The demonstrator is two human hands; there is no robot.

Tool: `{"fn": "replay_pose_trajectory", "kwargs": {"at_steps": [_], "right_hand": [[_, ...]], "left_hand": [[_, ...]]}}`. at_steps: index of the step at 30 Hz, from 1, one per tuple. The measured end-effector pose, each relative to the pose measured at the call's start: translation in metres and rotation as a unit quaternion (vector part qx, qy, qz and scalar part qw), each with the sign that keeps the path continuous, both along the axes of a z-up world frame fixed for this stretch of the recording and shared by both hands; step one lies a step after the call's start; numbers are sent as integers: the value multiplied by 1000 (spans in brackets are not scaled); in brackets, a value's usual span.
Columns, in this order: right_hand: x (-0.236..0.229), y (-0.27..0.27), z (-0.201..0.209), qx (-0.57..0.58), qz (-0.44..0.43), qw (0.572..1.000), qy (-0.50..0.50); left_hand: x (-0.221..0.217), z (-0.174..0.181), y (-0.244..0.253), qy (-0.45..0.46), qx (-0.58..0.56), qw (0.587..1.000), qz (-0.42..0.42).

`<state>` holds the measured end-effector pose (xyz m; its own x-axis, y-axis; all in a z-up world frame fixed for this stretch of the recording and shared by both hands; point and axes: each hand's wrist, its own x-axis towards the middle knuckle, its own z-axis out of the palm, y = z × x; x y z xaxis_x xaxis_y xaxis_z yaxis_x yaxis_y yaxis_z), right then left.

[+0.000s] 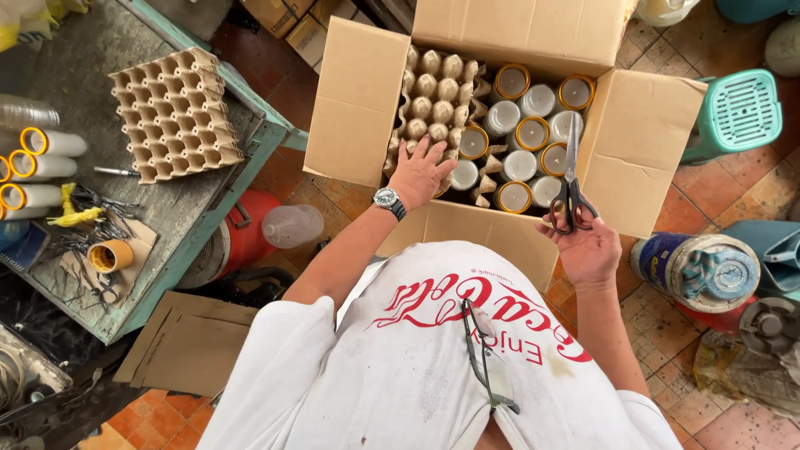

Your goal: Cutting cardboard egg cartons with scissors and placing the pieces into a box as packing material.

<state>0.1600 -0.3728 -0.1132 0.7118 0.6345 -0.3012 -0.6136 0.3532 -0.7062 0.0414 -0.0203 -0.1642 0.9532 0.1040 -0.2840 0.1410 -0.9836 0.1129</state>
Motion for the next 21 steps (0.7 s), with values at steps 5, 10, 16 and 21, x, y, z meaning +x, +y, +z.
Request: {"fn": "replay_pose_trajectory", "kwargs": {"at_steps": [5,10,16,21], "right_hand": [[7,1,-24,18,14,1000,5],[9,1,-18,45,24,998,24],[7,9,-9,84,95,992,-19],[0,40,7,70,201,975,-64]], "left_hand": [[-3,-8,3,-20,-13,1000,10],[-9,8,1,-38,-6,999,7],[-18,28,-17,-183,-5,982,42],[-24,18,-58,-365,-320,865,126]]}}
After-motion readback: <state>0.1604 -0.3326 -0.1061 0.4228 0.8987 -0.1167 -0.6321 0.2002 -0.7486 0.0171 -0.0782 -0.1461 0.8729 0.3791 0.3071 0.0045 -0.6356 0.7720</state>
